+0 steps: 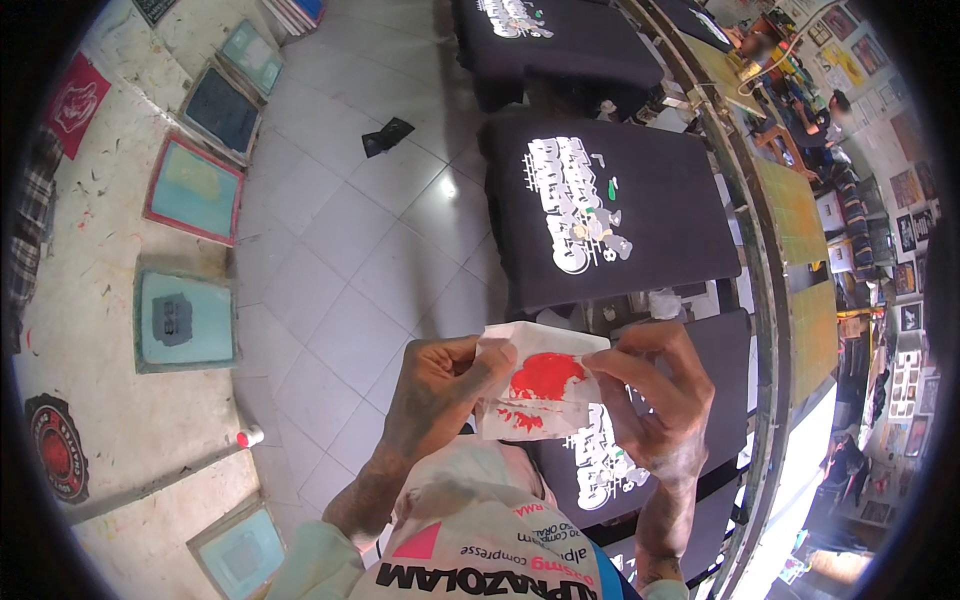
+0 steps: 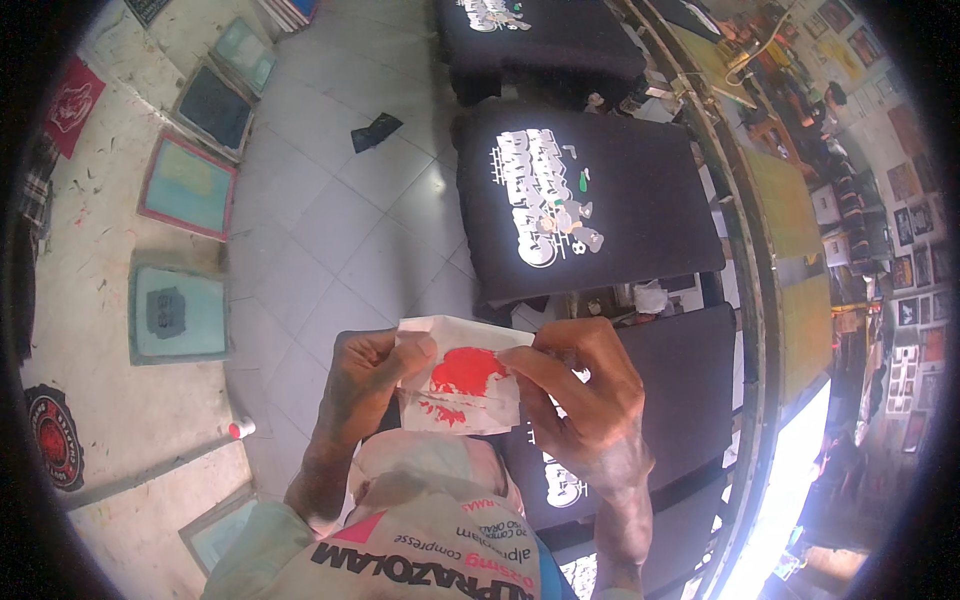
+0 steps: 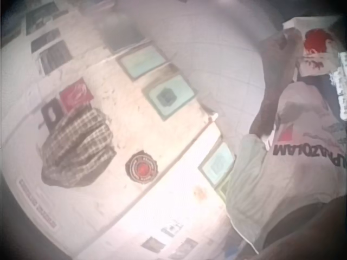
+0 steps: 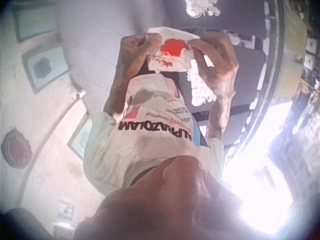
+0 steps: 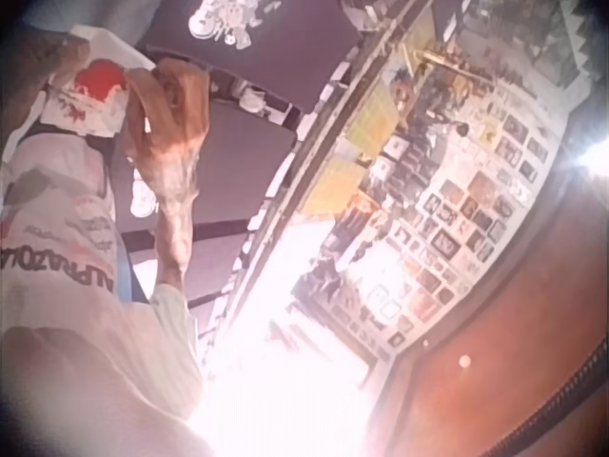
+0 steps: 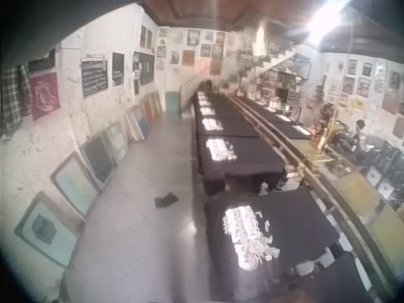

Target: The person hand-paints details on a series of black T-shirts laid out on tables. They use a small brush and a palette with red paint to add color to a cartoon character and other elements on each shirt, moving from one shirt to the next.

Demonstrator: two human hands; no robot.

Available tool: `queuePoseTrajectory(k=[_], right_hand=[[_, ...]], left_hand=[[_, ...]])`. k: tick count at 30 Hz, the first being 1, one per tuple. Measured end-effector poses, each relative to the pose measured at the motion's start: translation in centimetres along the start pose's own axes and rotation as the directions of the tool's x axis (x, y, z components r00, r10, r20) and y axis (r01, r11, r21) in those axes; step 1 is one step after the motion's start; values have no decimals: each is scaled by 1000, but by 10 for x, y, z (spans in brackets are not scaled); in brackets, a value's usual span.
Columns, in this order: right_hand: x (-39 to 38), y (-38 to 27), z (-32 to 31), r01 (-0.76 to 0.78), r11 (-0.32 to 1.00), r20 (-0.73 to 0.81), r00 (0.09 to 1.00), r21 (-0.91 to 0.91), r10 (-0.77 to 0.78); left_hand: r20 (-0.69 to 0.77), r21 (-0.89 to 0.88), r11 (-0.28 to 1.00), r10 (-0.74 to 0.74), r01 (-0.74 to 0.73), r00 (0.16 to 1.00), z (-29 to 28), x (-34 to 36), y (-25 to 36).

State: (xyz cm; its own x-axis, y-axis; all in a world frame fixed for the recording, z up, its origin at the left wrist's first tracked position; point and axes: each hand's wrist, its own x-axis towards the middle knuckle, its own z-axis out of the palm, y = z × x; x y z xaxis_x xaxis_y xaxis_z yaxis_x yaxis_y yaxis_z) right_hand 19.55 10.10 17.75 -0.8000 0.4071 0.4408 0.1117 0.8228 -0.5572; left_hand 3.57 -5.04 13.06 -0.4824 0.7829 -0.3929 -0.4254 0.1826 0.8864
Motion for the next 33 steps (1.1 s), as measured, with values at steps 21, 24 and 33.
queuePoseTrajectory(k=[21,24,33], right_hand=[[-27,18,-26,-100,958,-316,930,269,186],[-35,53,-21,-175,854,-367,847,490,384],[-33,175,18,-230,555,-198,771,800,605]], left_hand=[[-7,-33,999,12,-12,1000,5,14,-15],[-89,-87,994,54,-62,995,-5,23,-21],[-374,-233,966,16,-111,927,-57,65,-75]])
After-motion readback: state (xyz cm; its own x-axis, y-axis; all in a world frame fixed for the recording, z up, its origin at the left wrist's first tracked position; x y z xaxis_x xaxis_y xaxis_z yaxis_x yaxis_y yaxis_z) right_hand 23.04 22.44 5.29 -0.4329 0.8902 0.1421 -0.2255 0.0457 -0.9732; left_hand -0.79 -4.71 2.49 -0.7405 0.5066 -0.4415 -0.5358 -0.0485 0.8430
